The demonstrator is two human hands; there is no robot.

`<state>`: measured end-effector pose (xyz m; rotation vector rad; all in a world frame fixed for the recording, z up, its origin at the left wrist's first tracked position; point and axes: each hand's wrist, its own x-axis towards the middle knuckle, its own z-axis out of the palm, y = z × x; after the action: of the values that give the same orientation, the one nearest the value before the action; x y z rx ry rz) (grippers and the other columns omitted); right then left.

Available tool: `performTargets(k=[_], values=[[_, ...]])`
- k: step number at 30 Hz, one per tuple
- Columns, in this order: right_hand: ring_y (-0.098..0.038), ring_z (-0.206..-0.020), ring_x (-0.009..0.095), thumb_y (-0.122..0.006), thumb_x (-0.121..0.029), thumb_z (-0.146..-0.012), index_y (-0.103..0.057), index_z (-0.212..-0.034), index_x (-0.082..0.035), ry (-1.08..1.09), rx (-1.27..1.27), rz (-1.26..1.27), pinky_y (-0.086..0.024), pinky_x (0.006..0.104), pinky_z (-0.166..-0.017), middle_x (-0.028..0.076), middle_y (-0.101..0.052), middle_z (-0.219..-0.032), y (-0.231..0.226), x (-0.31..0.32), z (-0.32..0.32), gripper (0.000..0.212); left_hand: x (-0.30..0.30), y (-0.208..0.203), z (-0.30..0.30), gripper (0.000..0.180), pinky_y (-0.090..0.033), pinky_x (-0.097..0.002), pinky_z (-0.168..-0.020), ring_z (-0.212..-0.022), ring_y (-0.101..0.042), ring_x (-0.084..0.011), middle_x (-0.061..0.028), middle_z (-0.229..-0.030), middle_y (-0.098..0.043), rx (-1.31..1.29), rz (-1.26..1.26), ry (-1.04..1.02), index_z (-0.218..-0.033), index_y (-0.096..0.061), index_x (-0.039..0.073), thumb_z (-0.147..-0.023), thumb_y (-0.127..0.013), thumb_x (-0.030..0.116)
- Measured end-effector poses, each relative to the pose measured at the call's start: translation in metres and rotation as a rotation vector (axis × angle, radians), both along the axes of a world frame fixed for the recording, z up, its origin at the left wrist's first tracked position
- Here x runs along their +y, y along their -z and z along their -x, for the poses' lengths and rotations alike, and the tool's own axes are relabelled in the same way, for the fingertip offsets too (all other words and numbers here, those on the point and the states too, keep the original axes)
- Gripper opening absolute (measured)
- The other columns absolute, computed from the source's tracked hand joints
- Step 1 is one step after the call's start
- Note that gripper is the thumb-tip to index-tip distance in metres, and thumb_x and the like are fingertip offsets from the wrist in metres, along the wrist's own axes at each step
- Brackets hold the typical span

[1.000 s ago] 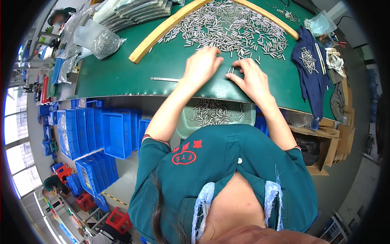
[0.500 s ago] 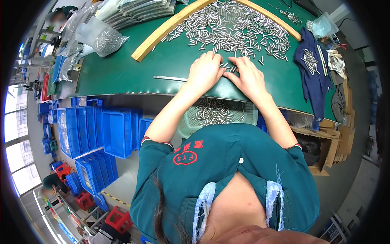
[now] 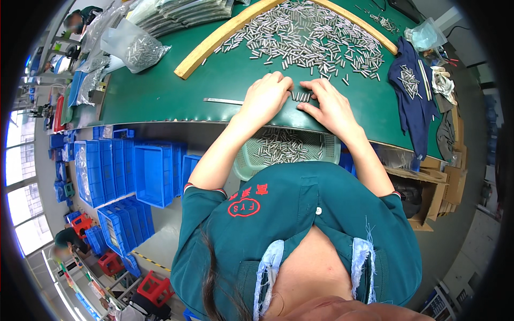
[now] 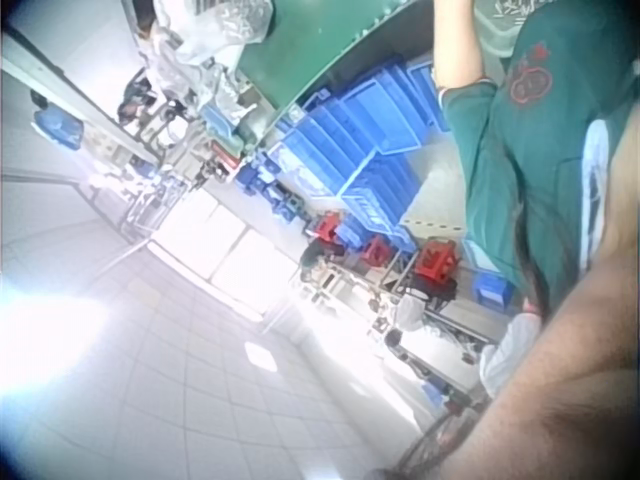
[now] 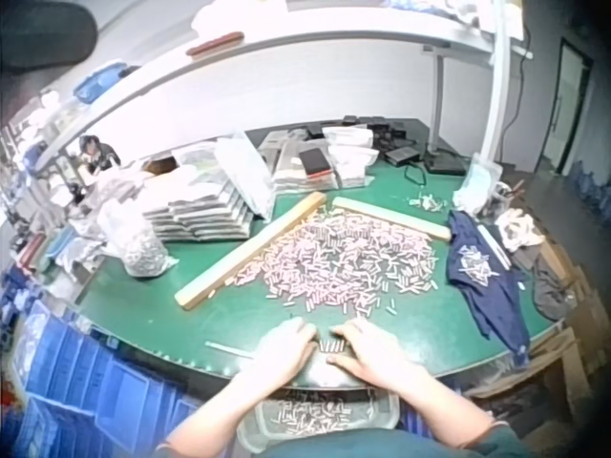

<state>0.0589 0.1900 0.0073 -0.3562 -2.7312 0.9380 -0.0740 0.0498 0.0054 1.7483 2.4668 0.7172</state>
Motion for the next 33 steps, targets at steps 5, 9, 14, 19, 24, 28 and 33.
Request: performTargets(k=[5,9,14,19,24,28,33], values=[[-0.059,-0.093,0.023,-0.070,-0.029,-0.079,-0.063,-0.102,-0.012,-0.024,0.053,-0.174,-0.050,0.0369,-0.078,0.004,-0.057,-0.097,0.008,-0.005,0.008,0.030,-0.005,-0.001,-0.008,0.011,-0.049,-0.0399,-0.076,-0.087,-0.058,-0.0276,-0.0089,-0.084,-0.057,0.008,0.059,-0.056,-0.091,-0.061,0.008,-0.082,-0.062,0.014],[-0.059,-0.094,0.023,-0.071,-0.030,-0.079,-0.062,-0.101,-0.011,-0.075,0.046,-0.170,-0.050,0.0370,-0.079,0.005,-0.056,-0.097,0.012,-0.006,0.006,0.030,-0.012,-0.003,-0.017,0.011,-0.049,-0.0404,-0.075,-0.085,-0.058,-0.0281,-0.0093,-0.083,-0.056,0.024,0.082,-0.064,-0.091,-0.062,0.008,-0.081,-0.062,0.013],[-0.058,-0.098,0.025,-0.071,-0.032,-0.078,-0.062,-0.103,-0.010,-0.012,0.025,-0.038,-0.049,0.0381,-0.083,0.006,-0.056,-0.104,-0.001,-0.004,-0.012,0.035,-0.019,-0.003,-0.023,0.009,-0.048,-0.0398,-0.075,-0.085,-0.058,-0.0288,-0.0096,-0.082,-0.057,-0.017,0.050,-0.098,-0.088,-0.063,0.006,-0.082,-0.062,0.013],[-0.058,-0.100,0.025,-0.073,-0.032,-0.077,-0.062,-0.104,-0.008,0.064,-0.015,-0.120,-0.048,0.0384,-0.084,0.007,-0.056,-0.107,-0.002,0.007,-0.029,0.038,-0.017,-0.005,-0.031,0.009,-0.048,-0.0394,-0.076,-0.085,-0.058,-0.0287,-0.0093,-0.083,-0.057,-0.045,0.027,-0.062,-0.090,-0.064,0.007,-0.083,-0.062,0.012],[-0.058,-0.098,0.025,-0.072,-0.031,-0.077,-0.063,-0.101,-0.008,0.062,-0.010,-0.168,-0.048,0.0385,-0.084,0.006,-0.056,-0.105,-0.003,0.003,-0.032,0.034,-0.020,-0.008,-0.031,0.010,-0.047,-0.0391,-0.077,-0.087,-0.058,-0.0284,-0.0087,-0.085,-0.058,-0.066,0.005,-0.072,-0.092,-0.065,0.007,-0.084,-0.061,0.012],[-0.058,-0.097,0.025,-0.071,-0.030,-0.078,-0.063,-0.102,-0.010,0.019,-0.027,-0.130,-0.048,0.0382,-0.083,0.006,-0.056,-0.104,-0.009,-0.001,-0.026,0.032,-0.025,-0.010,-0.032,0.011,-0.048,-0.0387,-0.079,-0.089,-0.058,-0.0279,-0.0082,-0.086,-0.058,-0.071,0.023,-0.091,-0.094,-0.065,0.009,-0.084,-0.061,0.012],[-0.059,-0.097,0.025,-0.070,-0.030,-0.079,-0.063,-0.103,-0.011,-0.037,0.004,-0.157,-0.049,0.0379,-0.082,0.006,-0.056,-0.102,-0.007,-0.011,-0.007,0.031,-0.035,-0.018,-0.022,0.013,-0.048,-0.0380,-0.080,-0.090,-0.059,-0.0274,-0.0078,-0.088,-0.059,-0.066,-0.006,-0.111,-0.096,-0.066,0.009,-0.084,-0.061,0.013]])
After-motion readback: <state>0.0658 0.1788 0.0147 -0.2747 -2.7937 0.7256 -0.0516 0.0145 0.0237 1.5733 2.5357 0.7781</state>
